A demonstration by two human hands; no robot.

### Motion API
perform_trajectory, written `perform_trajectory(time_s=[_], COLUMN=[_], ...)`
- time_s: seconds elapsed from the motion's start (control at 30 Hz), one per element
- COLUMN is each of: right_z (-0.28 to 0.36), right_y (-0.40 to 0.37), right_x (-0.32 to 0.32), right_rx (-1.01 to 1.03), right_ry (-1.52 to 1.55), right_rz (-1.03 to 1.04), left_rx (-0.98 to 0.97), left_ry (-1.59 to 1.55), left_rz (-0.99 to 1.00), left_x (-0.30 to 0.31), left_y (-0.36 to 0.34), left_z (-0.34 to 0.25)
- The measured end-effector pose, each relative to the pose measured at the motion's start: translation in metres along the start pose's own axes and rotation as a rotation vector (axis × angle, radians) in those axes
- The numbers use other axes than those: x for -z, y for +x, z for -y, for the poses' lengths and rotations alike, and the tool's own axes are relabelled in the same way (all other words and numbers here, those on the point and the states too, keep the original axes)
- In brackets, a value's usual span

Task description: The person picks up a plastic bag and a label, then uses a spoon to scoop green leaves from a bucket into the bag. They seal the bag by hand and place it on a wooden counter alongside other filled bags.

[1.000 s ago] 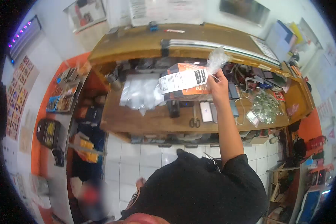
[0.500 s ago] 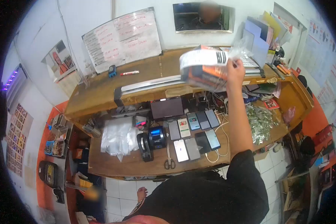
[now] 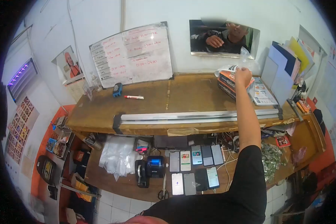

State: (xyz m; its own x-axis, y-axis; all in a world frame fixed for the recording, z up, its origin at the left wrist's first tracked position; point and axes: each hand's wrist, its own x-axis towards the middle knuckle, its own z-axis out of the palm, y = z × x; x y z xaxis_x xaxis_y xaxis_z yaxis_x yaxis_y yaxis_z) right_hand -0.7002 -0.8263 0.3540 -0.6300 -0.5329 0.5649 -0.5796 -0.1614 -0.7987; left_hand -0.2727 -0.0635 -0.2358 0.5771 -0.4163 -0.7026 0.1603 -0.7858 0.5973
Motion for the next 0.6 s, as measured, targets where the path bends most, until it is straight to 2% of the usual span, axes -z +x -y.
perform_trajectory(time_s=[0.13,0.2,0.27,0.3,0.33,0.37,0.4,0.43,0.47,0.5,0.53,0.6], right_z=[0.000,-0.021,-0.040,-0.044,-0.048,-0.062,-0.066,-0.040,-0.003,0.002,-0.001,-0.033], right_y=[0.010,0.021,0.037,0.047,0.049,0.053,0.049,0.005,-0.045,-0.065,-0.083,-0.115], right_x=[0.003,-0.007,-0.004,0.002,0.008,0.029,0.048,0.092,0.138,0.165,0.190,0.236], right_rx=[0.077,0.113,0.156,0.323,0.152,0.105,-0.009,0.015,0.061,0.012,-0.043,0.047], right_ry=[-0.161,-0.183,-0.144,-0.419,-0.117,0.103,0.241,0.285,0.347,0.452,0.562,0.679], right_rz=[0.127,0.108,0.227,0.204,0.287,0.392,0.405,0.357,0.294,0.336,0.377,0.436], left_rx=[0.034,0.002,-0.136,-0.302,-0.490,-0.371,-0.199,-0.595,-0.801,-1.003,-1.149,-1.322], left_ry=[-0.145,-0.251,-0.363,-0.401,-0.407,-0.610,-0.416,-0.734,-0.725,-0.693,-0.589,-0.442], left_rz=[-0.108,-0.203,-0.339,-0.423,-0.494,-0.534,-0.474,-0.416,-0.129,0.196,0.410,1.004], left_x=[0.003,0.012,0.032,0.046,0.056,0.065,0.075,0.056,0.065,0.061,0.055,0.036], left_y=[-0.016,-0.017,-0.018,-0.016,-0.038,-0.014,-0.077,-0.130,-0.155,-0.211,-0.271,-0.361], left_z=[0.001,0.003,-0.006,-0.020,-0.055,-0.070,-0.185,-0.272,-0.319,-0.378,-0.425,-0.457])
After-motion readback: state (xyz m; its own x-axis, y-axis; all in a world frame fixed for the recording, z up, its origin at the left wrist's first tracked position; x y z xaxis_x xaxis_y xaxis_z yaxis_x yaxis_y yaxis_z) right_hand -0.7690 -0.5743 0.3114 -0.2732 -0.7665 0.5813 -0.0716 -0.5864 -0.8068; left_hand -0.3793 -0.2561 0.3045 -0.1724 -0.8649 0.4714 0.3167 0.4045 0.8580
